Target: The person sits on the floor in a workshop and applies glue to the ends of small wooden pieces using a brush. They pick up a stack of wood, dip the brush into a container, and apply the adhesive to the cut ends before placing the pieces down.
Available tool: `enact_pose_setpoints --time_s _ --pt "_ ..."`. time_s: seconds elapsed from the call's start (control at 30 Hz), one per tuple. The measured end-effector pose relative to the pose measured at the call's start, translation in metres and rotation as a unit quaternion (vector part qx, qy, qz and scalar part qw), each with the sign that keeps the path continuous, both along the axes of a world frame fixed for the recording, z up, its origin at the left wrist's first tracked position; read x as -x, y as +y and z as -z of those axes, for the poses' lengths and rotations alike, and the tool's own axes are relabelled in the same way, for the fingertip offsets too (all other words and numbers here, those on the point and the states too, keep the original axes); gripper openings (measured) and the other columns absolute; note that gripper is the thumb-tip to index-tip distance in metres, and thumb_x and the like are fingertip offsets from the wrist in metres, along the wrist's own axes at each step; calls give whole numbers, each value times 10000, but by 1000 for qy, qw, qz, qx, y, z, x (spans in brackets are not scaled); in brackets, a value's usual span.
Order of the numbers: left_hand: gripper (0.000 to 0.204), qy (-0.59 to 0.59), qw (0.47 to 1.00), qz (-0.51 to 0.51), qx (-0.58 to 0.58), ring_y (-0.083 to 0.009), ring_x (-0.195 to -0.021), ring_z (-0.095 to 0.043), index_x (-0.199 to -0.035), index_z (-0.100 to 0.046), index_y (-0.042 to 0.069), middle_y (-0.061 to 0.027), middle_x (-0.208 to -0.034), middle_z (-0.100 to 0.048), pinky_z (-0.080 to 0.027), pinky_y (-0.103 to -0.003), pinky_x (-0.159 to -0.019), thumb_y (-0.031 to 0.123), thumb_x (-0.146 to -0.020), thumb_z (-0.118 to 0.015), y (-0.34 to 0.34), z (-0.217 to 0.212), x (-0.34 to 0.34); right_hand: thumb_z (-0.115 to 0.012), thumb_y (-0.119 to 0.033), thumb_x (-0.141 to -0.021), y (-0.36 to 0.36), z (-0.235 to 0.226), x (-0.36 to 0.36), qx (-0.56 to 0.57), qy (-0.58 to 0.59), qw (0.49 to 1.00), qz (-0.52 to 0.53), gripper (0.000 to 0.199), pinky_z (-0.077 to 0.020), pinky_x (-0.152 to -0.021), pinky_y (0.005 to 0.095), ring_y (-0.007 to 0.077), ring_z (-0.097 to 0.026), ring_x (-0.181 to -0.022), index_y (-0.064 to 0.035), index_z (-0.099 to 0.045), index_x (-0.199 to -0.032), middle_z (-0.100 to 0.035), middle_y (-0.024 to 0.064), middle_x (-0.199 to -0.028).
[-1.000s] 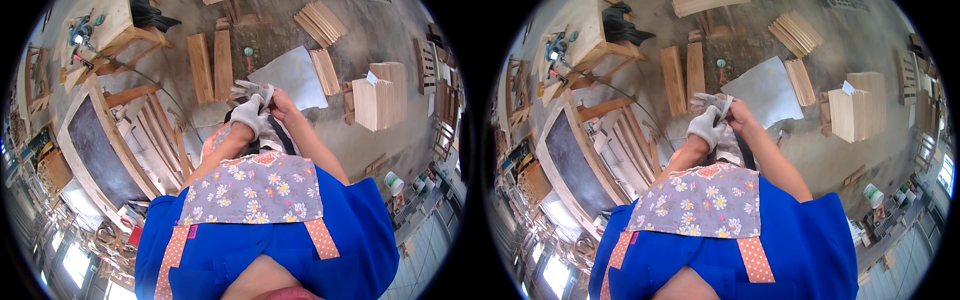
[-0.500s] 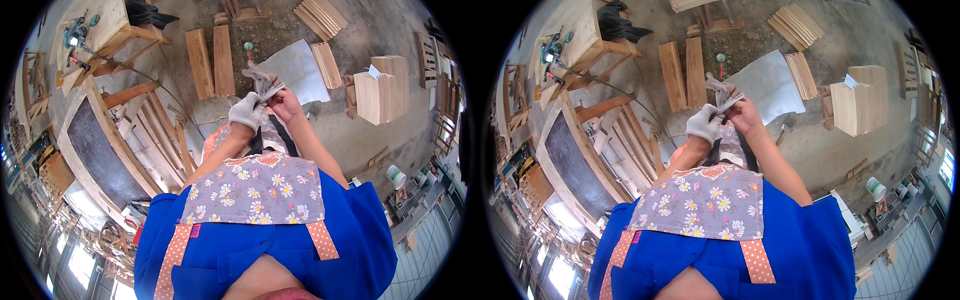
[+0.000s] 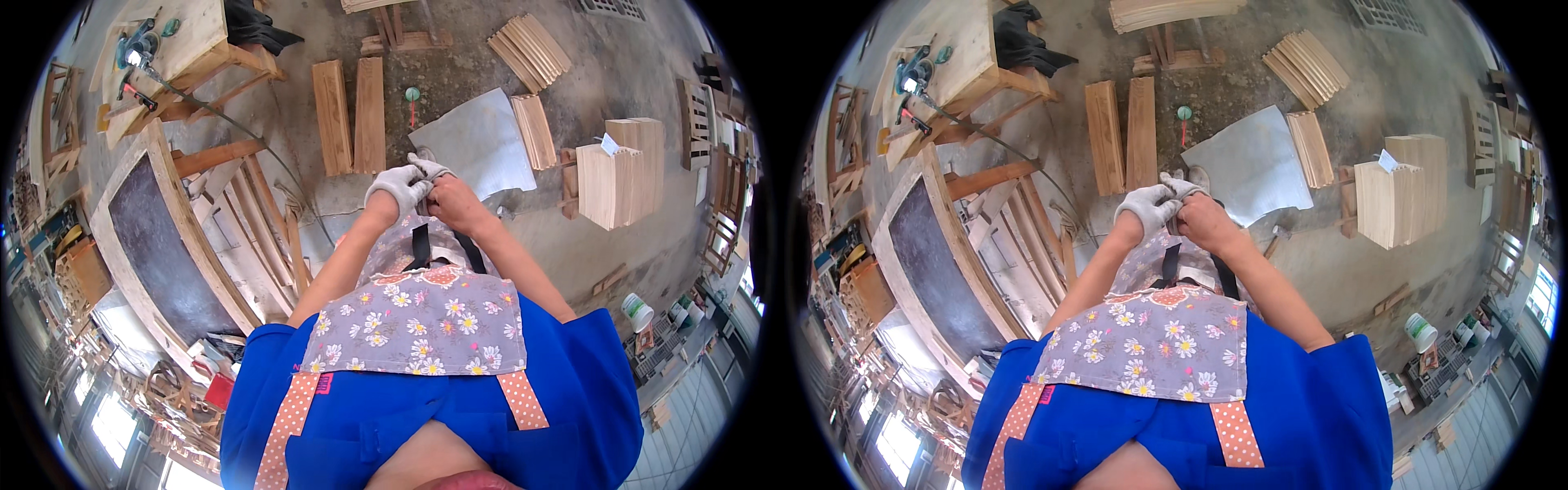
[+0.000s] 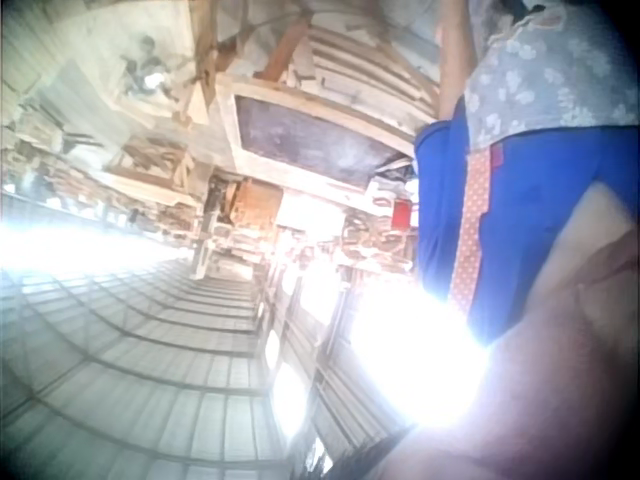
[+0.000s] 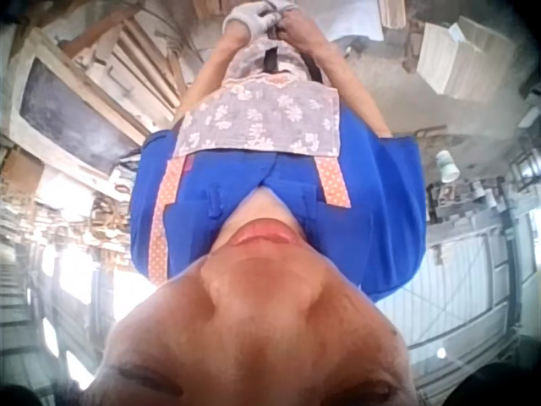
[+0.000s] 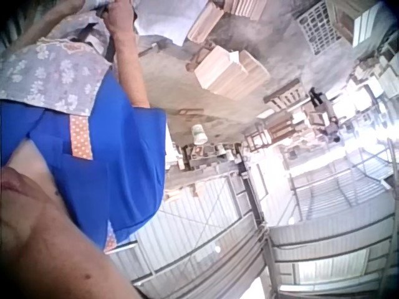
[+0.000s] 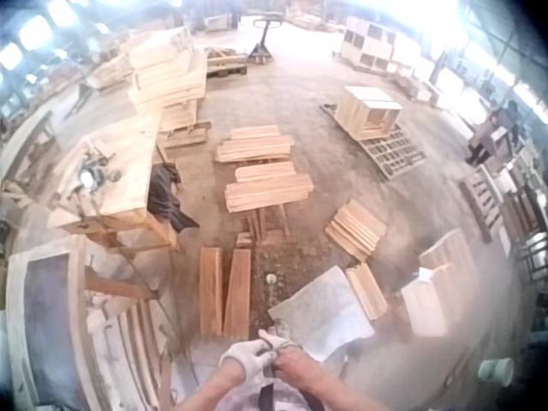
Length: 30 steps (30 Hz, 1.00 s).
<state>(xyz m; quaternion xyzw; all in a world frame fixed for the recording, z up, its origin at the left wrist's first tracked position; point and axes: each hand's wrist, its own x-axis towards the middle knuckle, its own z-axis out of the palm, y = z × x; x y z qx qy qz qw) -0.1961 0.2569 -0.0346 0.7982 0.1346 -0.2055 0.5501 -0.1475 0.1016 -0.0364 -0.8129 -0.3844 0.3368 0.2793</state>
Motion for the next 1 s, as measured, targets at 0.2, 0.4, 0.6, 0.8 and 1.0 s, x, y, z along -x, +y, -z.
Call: enact_pose_setpoints --time_s 0.2,0.4,0.6,0.8,1.0 --pt "207 -71 990 16 -122 -372 -830 -583 -985 -594 44 -208 -887 -611 -468 -398 -714 156 -823 -532 -9 5 -1 -501 -70 -804 1 8 -9 128 69 976 164 177 -475 -727 390 282 -605 -871 -28 -656 -877 -640 120 -980" --pt "159 -162 984 23 -74 -377 -833 -568 -957 -570 46 -201 -855 -592 -458 -407 -721 116 -821 -525 -42 -4 -1 -496 -5 -842 -17 63 -10 -211 661 544 471 283 -515 -775 344 220 -622 -856 -2 -564 -1116 -625 106 -1025" --pt "136 -182 978 21 -101 -388 -796 -558 -887 -556 39 -202 -825 -582 -442 -431 -685 161 -829 -539 -44 2 4 -604 -124 -824 15 31 -5 -240 631 537 506 258 -516 -712 313 164 -618 -781 -100 -576 -1079 -626 49 -891" --pt "180 -153 982 -17 -111 -396 -783 -550 -881 -544 27 -210 -822 -578 -430 -443 -675 184 -805 -585 -42 10 2 -571 -212 -876 17 11 -12 -256 647 555 456 274 -478 -785 277 109 -582 -862 -113 -548 -1131 -607 0 -971" --pt "303 -121 965 -84 -219 -353 -816 -540 -887 -522 22 -179 -857 -545 -433 -432 -702 201 -687 -664 -47 5 3 -550 -263 -894 31 6 -15 -263 629 552 481 319 -466 -783 256 93 -567 -866 -115 -545 -1177 -592 -36 -971"
